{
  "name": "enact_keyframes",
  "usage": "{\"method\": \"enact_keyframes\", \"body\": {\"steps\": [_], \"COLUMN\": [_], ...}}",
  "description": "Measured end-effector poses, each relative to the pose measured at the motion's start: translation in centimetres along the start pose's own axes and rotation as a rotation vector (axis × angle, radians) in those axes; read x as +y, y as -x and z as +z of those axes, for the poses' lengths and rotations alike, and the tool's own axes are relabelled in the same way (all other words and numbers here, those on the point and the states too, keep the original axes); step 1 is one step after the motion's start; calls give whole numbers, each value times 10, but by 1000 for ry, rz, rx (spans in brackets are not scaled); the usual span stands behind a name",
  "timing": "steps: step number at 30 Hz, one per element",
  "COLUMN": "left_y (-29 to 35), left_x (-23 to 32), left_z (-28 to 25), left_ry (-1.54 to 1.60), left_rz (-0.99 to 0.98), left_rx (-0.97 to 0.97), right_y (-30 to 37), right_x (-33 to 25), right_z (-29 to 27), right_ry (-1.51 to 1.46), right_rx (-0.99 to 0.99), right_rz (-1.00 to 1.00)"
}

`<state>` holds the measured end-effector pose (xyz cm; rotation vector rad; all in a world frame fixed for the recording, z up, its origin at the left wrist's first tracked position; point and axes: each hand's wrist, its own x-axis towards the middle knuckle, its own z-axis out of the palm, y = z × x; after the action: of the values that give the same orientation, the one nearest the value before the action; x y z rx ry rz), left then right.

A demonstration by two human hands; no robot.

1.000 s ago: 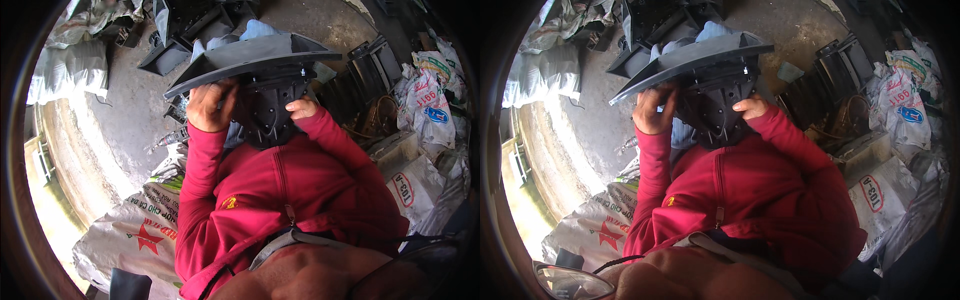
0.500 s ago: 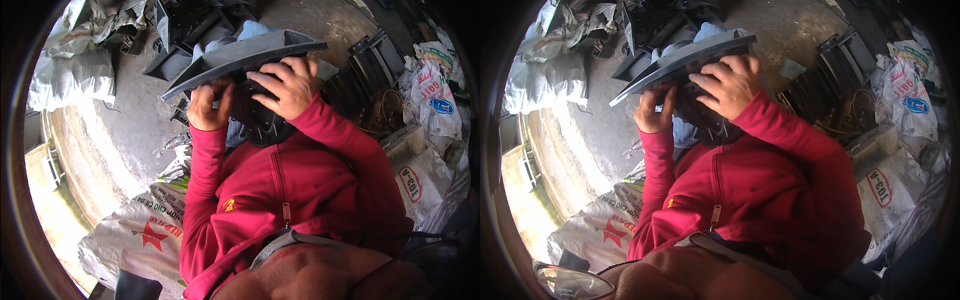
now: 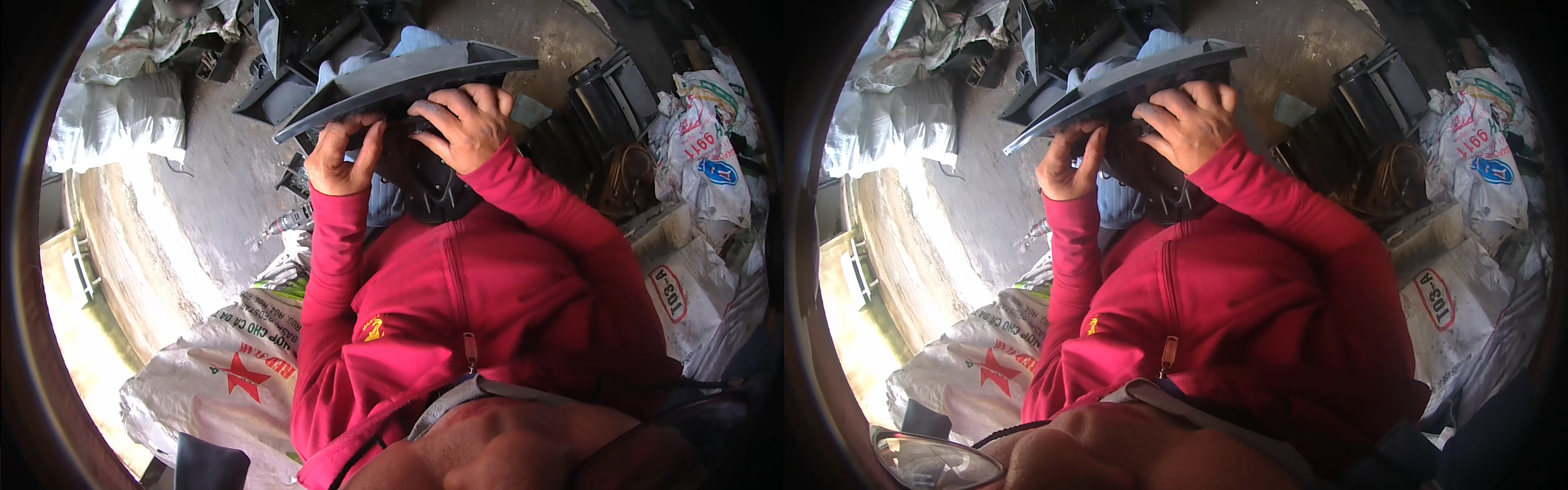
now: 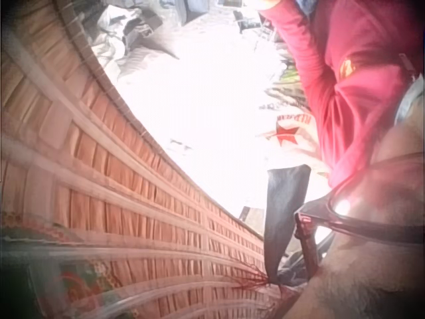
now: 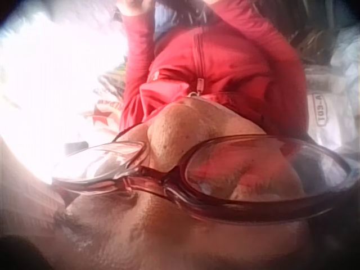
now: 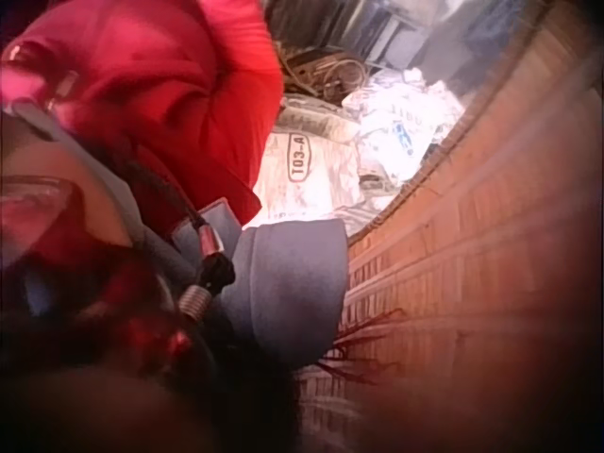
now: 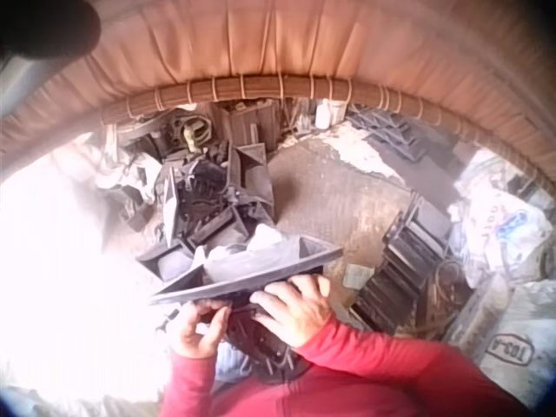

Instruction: The person assembles metal components by hand, inserting bolts and tightening them with a wrench. They handle a flat metal bracket and a circular metal part, securing them together in a workshop setting.

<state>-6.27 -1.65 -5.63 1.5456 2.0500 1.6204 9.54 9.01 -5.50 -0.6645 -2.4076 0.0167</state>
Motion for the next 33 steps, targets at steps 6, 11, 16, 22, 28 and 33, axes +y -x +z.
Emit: {"method": "enact_keyframes", "body": {"steps": [6,11,16,22,28,33], "left_y": [-14,-16,-15,-17,-6,5], "left_x": [18,26,18,20,22,19], "left_z": [11,17,24,26,23,19], "left_ry": [-413,-659,-724,-746,-712,-588], "left_rz": [197,178,231,253,280,234], "left_rx": [-44,-62,-20,-59,-86,-127], "right_y": [2,-2,2,4,8,10], "right_x": [8,6,6,10,12,12], "right_z": [-2,-6,-2,1,4,5], "right_ry": [-189,-226,-249,-284,-299,-258], "right_rx": [43,74,110,117,140,130], "right_rz": [25,16,22,22,22,21]}}
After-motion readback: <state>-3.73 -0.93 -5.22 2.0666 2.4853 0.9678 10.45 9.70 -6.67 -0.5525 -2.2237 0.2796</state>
